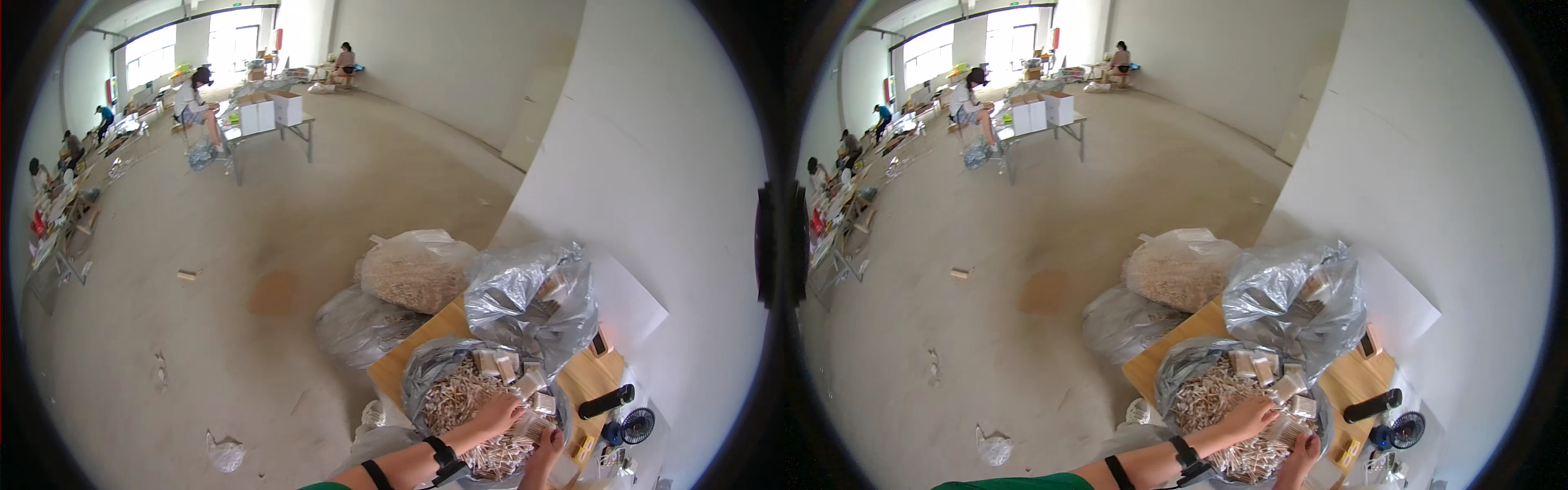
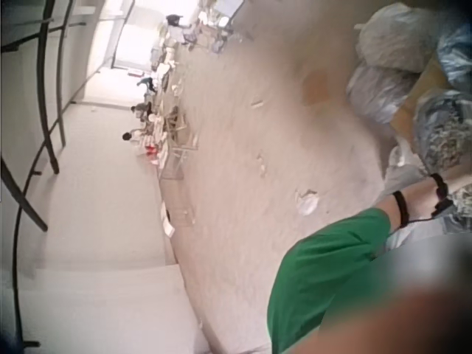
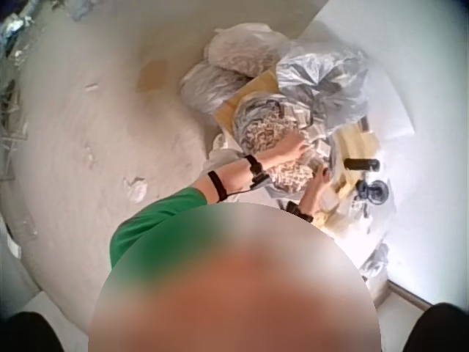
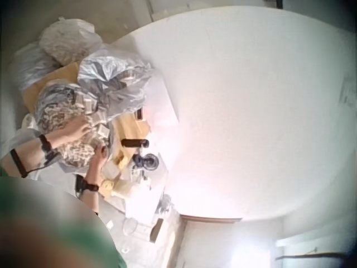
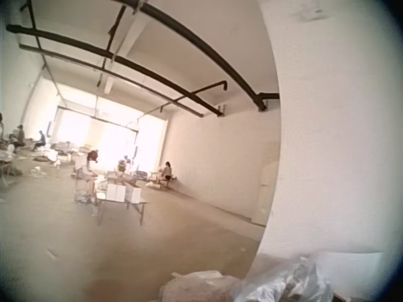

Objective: The recorder is seen counting and placing medical cotton swabs into small plastic bags.

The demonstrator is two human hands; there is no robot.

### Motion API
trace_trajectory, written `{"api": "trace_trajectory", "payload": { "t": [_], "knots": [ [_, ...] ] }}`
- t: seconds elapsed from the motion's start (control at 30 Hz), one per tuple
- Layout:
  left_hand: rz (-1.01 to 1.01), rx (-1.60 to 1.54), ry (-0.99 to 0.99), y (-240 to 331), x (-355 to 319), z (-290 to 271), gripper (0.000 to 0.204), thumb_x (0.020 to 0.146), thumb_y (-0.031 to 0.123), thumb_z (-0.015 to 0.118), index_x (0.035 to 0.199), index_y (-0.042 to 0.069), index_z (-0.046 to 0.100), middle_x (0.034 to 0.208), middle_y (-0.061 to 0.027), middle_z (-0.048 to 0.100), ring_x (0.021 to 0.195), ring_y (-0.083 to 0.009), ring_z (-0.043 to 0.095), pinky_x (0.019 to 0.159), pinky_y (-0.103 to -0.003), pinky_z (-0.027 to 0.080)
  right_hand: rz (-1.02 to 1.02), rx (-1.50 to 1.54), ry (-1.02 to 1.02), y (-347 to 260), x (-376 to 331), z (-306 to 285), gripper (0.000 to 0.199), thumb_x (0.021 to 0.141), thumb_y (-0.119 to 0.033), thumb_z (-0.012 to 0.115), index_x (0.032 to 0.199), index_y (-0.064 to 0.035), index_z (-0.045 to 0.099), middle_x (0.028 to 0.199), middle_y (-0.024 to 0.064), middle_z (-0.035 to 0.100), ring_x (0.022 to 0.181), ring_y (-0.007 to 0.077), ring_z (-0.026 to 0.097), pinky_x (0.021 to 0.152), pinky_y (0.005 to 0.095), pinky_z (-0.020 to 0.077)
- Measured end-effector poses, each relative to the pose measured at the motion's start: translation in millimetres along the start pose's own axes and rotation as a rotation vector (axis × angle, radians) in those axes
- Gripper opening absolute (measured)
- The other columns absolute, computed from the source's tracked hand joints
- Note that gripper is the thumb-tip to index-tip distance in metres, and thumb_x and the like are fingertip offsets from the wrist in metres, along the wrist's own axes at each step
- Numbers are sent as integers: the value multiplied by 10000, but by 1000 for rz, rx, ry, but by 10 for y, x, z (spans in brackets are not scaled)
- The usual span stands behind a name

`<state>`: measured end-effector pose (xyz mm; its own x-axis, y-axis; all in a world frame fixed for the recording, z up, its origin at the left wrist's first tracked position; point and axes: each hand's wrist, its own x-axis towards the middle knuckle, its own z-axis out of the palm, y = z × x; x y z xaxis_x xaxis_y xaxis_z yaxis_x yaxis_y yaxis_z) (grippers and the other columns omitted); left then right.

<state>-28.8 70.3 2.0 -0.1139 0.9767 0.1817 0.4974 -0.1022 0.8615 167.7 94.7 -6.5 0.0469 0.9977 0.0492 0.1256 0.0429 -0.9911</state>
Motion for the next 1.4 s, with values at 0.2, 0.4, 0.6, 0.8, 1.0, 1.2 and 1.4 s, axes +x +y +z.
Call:
{"api": "trace_trajectory", "payload": {
  "t": [0.2, 0.4, 0.6, 0.8, 1.0, 1.2, 1.4],
  "knots": [
    [-69, -408, -126, -61, 131, 78, 225, 894, 246, 541, 887, 27, 593, 664, -102, 599, 557, -157, 569, 499, -321, 426, -99, -120, 4, -372, 62, 204, 207, 873, -79, 554, 1050, 25, 580, 849, 5, 571, 742, 77, 489, 672, 219, 406],
    [-364, -956, -409, -104, 165, -183, 200, 905, 215, 564, 915, 18, 599, 800, -50, 627, 697, -113, 606, 646, -248, 510, -165, -190, -10, -374, 211, 386, 224, 874, -96, 576, 1072, 8, 582, 828, -13, 560, 734, 66, 482, 656, 213, 410],
    [-312, -1094, -282, -103, 184, -10, 131, 880, 147, 592, 836, 24, 592, 734, -40, 606, 651, -98, 574, 578, -217, 455, -555, -713, 112, -499, 76, 462, 260, 768, -40, 624, 1019, -3, 567, 916, 153, 570, 849, 329, 559, 749, 399, 456],
    [-243, -947, -133, 4, 76, 58, 130, 865, 120, 608, 778, 29, 576, 669, 6, 566, 613, -50, 502, 543, -193, 388, -511, -600, -53, -688, -233, 663, 230, 739, 21, 617, 963, -15, 583, 852, 148, 573, 812, 332, 561, 710, 393, 460],
    [-124, -801, -116, 46, 68, 7, 133, 863, 114, 607, 767, 28, 580, 685, 10, 579, 647, -46, 515, 576, -204, 410, -625, -682, -63, -681, -223, 625, 261, 731, 45, 591, 985, -10, 567, 830, 148, 572, 778, 337, 546, 678, 405, 450],
    [-61, -479, -111, 47, 77, 65, 126, 826, 110, 632, 777, 7, 578, 649, -49, 583, 597, -115, 536, 552, -251, 416, -496, -663, -113, -605, -182, 515, 279, 740, 39, 582, 1010, -26, 564, 806, 149, 588, 774, 337, 579, 673, 408, 468],
    [77, -298, -28, 79, 43, 107, 127, 802, 115, 644, 787, 5, 582, 651, -123, 589, 572, -227, 568, 541, -320, 435, -505, -648, -117, -588, -158, 475, 221, 738, 43, 580, 943, -27, 535, 798, 149, 590, 749, 345, 584, 642, 411, 475]
  ]
}}
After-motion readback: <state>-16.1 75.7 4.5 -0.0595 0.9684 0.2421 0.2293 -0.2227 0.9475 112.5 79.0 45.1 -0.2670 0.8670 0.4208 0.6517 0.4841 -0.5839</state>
